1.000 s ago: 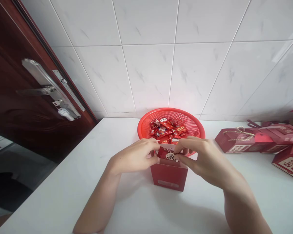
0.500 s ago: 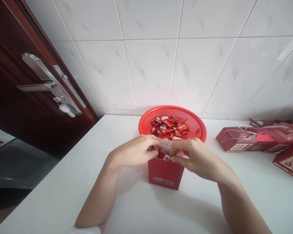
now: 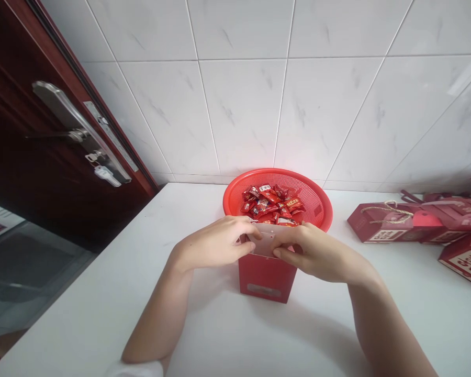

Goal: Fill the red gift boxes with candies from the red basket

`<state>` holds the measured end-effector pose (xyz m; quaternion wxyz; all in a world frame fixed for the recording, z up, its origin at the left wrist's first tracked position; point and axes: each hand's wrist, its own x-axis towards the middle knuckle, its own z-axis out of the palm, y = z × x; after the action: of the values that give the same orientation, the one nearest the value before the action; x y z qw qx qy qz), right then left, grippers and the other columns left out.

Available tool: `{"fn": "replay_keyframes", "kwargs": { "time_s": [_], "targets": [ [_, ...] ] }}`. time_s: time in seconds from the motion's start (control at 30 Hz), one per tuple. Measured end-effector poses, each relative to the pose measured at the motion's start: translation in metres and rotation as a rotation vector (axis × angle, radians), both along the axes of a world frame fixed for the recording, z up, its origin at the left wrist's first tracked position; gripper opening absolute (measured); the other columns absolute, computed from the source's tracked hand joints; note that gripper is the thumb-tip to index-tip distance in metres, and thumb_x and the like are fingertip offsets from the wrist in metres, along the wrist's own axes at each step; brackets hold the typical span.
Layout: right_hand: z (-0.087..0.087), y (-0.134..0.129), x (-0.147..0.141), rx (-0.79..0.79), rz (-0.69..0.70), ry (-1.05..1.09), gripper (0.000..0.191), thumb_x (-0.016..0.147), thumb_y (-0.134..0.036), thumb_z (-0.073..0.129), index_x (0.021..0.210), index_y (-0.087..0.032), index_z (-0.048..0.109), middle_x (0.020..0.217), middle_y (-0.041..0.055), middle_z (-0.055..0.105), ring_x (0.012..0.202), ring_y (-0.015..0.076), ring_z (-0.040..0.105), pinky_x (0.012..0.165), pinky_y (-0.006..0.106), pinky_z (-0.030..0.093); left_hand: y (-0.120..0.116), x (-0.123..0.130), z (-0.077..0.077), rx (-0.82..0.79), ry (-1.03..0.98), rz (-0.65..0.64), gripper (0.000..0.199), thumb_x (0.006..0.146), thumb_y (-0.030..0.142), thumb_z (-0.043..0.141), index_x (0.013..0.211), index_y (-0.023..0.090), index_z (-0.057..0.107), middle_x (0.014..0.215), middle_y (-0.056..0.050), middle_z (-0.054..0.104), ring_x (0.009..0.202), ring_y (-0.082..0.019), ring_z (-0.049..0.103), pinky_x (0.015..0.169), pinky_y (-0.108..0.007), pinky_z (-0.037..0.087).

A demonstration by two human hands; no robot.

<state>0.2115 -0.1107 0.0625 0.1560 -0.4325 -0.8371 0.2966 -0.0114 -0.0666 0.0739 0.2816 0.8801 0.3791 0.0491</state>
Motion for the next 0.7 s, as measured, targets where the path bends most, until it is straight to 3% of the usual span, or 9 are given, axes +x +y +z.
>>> {"fn": "replay_keyframes", "kwargs": {
  "time_s": [0.1,0.23,0.37,0.5,0.6,0.7],
  "targets": [
    [0.001,0.001,0.002,-0.018,-0.024,0.002,0.022,0.092,-0.011,0.047,0.077,-0.02,0.061,0.059,-0.0059,0.048,0.052,0.0087,0.036,0.053,0.024,0.028,0.001,0.0,-0.001,-0.012,-0.005,-0.002,0.031,0.092,0.023,0.051,0.113,0.022,0.074,0.111,-0.005,0.072,0.097,-0.021,0.065,0.081,-0.03,0.048],
    [0.005,-0.001,0.009,-0.047,-0.075,0.073,0.018,0.095,-0.021,0.052,0.086,-0.02,0.068,0.069,-0.0025,0.064,0.06,0.0108,0.053,0.054,0.023,0.037,0.001,-0.001,0.0,-0.044,-0.025,-0.004,0.03,0.096,0.032,0.049,0.107,0.025,0.076,0.109,-0.005,0.071,0.095,-0.021,0.066,0.078,-0.03,0.048],
    [0.012,-0.005,0.018,-0.062,-0.131,0.126,0.018,0.095,-0.024,0.054,0.089,-0.022,0.07,0.076,0.0,0.072,0.066,0.014,0.063,0.058,0.025,0.045,0.001,-0.002,0.003,-0.071,0.002,0.003,0.032,0.088,0.047,0.066,0.109,0.025,0.075,0.11,-0.005,0.07,0.098,-0.023,0.065,0.077,-0.029,0.048],
    [0.018,-0.008,0.023,-0.034,-0.177,0.122,0.022,0.098,-0.03,0.054,0.086,-0.023,0.071,0.077,-0.0003,0.074,0.066,0.0149,0.064,0.059,0.027,0.048,0.004,0.0,0.002,-0.008,0.032,-0.042,0.021,0.088,0.036,0.065,0.102,0.025,0.076,0.101,-0.003,0.071,0.092,-0.022,0.066,0.077,-0.03,0.045],
    [0.021,-0.008,0.028,0.082,-0.27,0.148,0.024,0.098,-0.038,0.057,0.091,-0.024,0.075,0.086,0.0016,0.077,0.076,0.0179,0.068,0.063,0.029,0.051,0.007,0.001,0.0,0.011,-0.051,-0.074,0.021,0.093,0.029,0.057,0.09,0.023,0.078,0.091,-0.003,0.071,0.08,-0.018,0.064,0.073,-0.029,0.045],
    [0.022,-0.007,0.034,0.172,-0.358,0.219,0.027,0.096,-0.045,0.06,0.094,-0.024,0.076,0.092,0.0042,0.077,0.081,0.0203,0.07,0.066,0.03,0.055,0.011,0.0,-0.002,0.027,-0.172,-0.024,0.023,0.093,0.031,0.058,0.087,0.022,0.079,0.085,-0.003,0.07,0.075,-0.017,0.063,0.068,-0.028,0.046]
  ]
}}
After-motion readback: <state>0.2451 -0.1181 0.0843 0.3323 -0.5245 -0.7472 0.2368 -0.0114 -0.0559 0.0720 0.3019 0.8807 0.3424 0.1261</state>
